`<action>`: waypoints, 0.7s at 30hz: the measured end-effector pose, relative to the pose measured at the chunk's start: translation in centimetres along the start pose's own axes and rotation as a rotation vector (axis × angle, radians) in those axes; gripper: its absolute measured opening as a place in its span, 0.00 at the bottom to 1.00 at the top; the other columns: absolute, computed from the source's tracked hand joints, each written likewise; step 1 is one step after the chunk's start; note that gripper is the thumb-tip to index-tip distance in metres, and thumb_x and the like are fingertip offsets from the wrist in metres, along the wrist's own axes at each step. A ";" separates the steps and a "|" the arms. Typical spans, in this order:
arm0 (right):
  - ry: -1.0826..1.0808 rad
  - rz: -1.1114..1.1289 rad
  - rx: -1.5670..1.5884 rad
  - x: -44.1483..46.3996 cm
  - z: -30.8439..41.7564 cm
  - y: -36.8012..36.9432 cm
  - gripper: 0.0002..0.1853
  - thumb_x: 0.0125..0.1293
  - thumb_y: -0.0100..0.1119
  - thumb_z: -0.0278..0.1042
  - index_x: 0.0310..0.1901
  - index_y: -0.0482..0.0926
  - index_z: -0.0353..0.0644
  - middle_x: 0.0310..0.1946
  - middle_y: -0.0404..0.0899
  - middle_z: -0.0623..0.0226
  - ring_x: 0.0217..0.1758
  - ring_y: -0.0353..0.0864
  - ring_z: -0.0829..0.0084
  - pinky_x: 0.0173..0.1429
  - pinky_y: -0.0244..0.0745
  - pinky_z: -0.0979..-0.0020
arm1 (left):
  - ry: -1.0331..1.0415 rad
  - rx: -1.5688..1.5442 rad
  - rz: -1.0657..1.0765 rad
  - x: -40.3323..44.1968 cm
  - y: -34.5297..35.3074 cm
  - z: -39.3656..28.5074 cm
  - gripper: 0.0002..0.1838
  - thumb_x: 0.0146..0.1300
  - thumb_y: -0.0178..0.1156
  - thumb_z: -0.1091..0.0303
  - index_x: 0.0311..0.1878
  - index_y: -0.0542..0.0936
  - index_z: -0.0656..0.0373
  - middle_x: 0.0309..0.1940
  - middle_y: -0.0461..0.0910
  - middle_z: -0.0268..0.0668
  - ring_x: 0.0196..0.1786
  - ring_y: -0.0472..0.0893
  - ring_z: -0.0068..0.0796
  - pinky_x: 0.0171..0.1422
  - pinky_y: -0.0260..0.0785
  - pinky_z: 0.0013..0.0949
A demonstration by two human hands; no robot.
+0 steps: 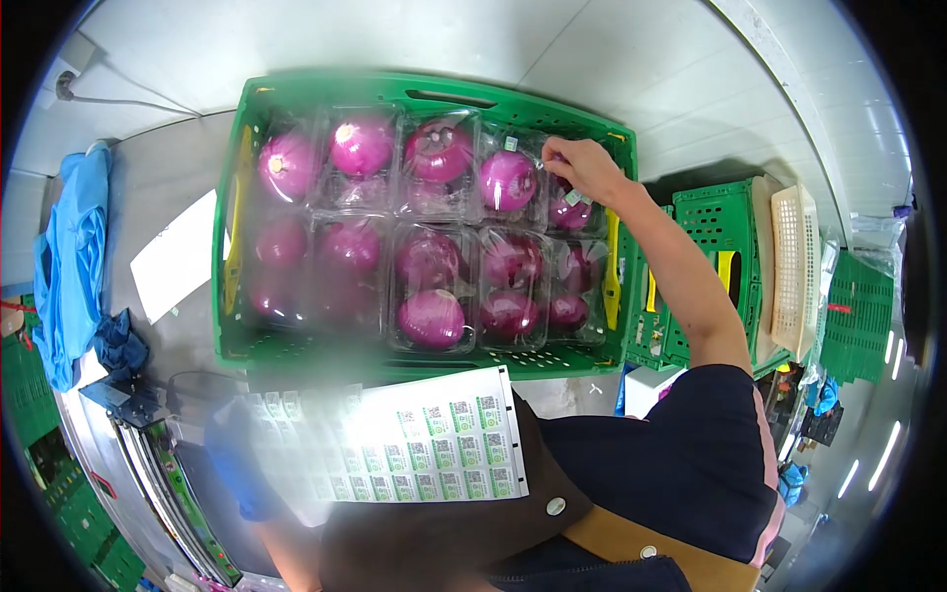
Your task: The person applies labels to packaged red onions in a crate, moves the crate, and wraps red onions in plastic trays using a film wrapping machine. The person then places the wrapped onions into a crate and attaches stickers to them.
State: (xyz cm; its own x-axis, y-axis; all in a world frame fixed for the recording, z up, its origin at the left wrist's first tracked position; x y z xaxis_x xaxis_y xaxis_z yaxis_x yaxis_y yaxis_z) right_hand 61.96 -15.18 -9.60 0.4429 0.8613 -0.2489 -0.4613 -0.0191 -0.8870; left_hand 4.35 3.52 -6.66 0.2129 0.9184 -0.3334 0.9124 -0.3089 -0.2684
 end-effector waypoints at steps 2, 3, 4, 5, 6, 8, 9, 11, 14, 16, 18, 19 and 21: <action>0.007 -0.005 0.013 -0.2 -0.2 0.3 0.07 0.63 0.58 0.37 0.39 0.74 0.45 0.29 0.79 0.61 0.34 0.79 0.56 0.40 0.70 0.59 | 0.011 0.014 0.011 0.2 -0.1 0.1 0.12 0.65 0.60 0.63 0.43 0.80 0.63 0.33 0.80 0.36 0.34 0.77 0.24 0.40 0.70 0.29; 0.011 -0.008 0.020 -0.4 -0.3 0.4 0.08 0.63 0.58 0.37 0.39 0.74 0.45 0.29 0.80 0.61 0.35 0.79 0.56 0.40 0.70 0.59 | -0.001 0.019 0.008 0.2 0.1 -0.1 0.11 0.65 0.59 0.64 0.42 0.80 0.63 0.33 0.80 0.35 0.34 0.77 0.24 0.41 0.69 0.28; 0.010 -0.012 0.030 -0.5 -0.2 0.4 0.08 0.63 0.58 0.37 0.40 0.75 0.45 0.29 0.80 0.61 0.35 0.79 0.56 0.40 0.70 0.59 | -0.014 0.023 0.004 0.1 0.3 -0.4 0.10 0.65 0.58 0.66 0.42 0.80 0.62 0.33 0.80 0.34 0.35 0.77 0.23 0.42 0.69 0.28; 0.010 -0.016 0.039 -0.6 -0.1 0.3 0.08 0.63 0.58 0.36 0.40 0.75 0.45 0.30 0.80 0.61 0.35 0.79 0.56 0.40 0.71 0.59 | -0.041 0.019 -0.004 -0.1 0.7 -1.1 0.08 0.65 0.57 0.68 0.41 0.80 0.62 0.33 0.80 0.33 0.36 0.77 0.22 0.44 0.68 0.26; 0.010 -0.021 0.050 -0.8 0.0 0.3 0.08 0.62 0.58 0.36 0.40 0.75 0.45 0.30 0.80 0.61 0.35 0.79 0.56 0.40 0.71 0.59 | -0.068 0.016 -0.012 -0.3 0.9 -1.4 0.06 0.65 0.56 0.71 0.40 0.79 0.62 0.34 0.80 0.32 0.37 0.77 0.21 0.46 0.68 0.25; 0.007 -0.022 0.059 -0.9 0.0 0.5 0.08 0.62 0.59 0.37 0.40 0.75 0.44 0.30 0.80 0.60 0.35 0.79 0.56 0.40 0.71 0.60 | -0.031 0.026 0.017 0.2 0.4 -0.8 0.10 0.65 0.58 0.65 0.42 0.80 0.62 0.33 0.80 0.34 0.35 0.76 0.23 0.43 0.69 0.27; 0.006 -0.023 0.064 -1.0 -0.1 0.6 0.08 0.62 0.59 0.37 0.40 0.75 0.44 0.30 0.80 0.60 0.34 0.79 0.56 0.40 0.71 0.60 | -0.013 0.030 0.031 0.3 0.3 -0.6 0.12 0.66 0.59 0.62 0.43 0.81 0.62 0.33 0.80 0.35 0.34 0.76 0.24 0.41 0.69 0.29; -0.001 -0.031 0.075 -1.2 -0.1 0.6 0.08 0.62 0.59 0.36 0.39 0.75 0.44 0.30 0.80 0.60 0.34 0.79 0.56 0.39 0.71 0.60 | -0.020 0.009 0.021 0.3 0.3 -0.6 0.12 0.65 0.59 0.62 0.43 0.81 0.61 0.33 0.80 0.34 0.34 0.76 0.23 0.41 0.69 0.28; -0.015 -0.046 0.091 -1.4 0.2 0.5 0.08 0.61 0.59 0.35 0.38 0.75 0.43 0.29 0.79 0.59 0.34 0.79 0.56 0.39 0.71 0.61 | 0.017 0.022 0.023 0.5 0.1 -0.5 0.12 0.65 0.60 0.61 0.43 0.81 0.61 0.32 0.80 0.33 0.34 0.76 0.22 0.41 0.68 0.28; -0.023 -0.057 0.099 -1.6 0.4 0.5 0.08 0.61 0.59 0.35 0.38 0.75 0.42 0.29 0.79 0.59 0.33 0.78 0.56 0.39 0.71 0.61 | 0.007 0.034 0.028 0.5 0.3 -0.9 0.10 0.66 0.58 0.65 0.42 0.80 0.61 0.33 0.80 0.32 0.35 0.76 0.21 0.43 0.68 0.27; -0.031 -0.067 0.104 -1.8 0.5 0.5 0.07 0.61 0.59 0.34 0.37 0.75 0.42 0.28 0.79 0.59 0.33 0.78 0.56 0.38 0.70 0.61 | -0.056 0.032 0.030 0.1 0.8 -1.7 0.06 0.67 0.54 0.71 0.40 0.79 0.62 0.35 0.80 0.32 0.37 0.76 0.19 0.47 0.67 0.25; -0.036 -0.070 0.104 -1.8 0.4 0.6 0.07 0.61 0.59 0.34 0.37 0.75 0.42 0.28 0.78 0.59 0.33 0.78 0.56 0.38 0.70 0.61 | -0.059 0.032 0.026 0.1 0.8 -1.6 0.06 0.67 0.54 0.71 0.40 0.79 0.62 0.35 0.79 0.32 0.37 0.76 0.19 0.47 0.67 0.25; -0.044 -0.075 0.104 -1.9 0.2 0.7 0.07 0.60 0.60 0.34 0.38 0.76 0.42 0.28 0.78 0.58 0.33 0.77 0.56 0.38 0.70 0.61 | -0.067 0.032 0.019 0.2 0.7 -1.4 0.06 0.67 0.54 0.71 0.39 0.78 0.61 0.34 0.79 0.31 0.37 0.75 0.18 0.47 0.67 0.25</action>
State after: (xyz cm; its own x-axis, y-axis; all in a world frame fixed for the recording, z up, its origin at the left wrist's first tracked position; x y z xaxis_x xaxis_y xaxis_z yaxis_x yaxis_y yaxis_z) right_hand 60.62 -16.71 -9.68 0.4459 0.8800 -0.1636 -0.5061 0.0971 -0.8570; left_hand 5.52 3.81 -5.59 0.2052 0.8941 -0.3980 0.8965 -0.3349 -0.2901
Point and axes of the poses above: each hand's wrist, its own x-axis towards the middle knuckle, its own y-axis out of the palm, z = x × y, the point moved 7 cm from there along x, towards the middle knuckle
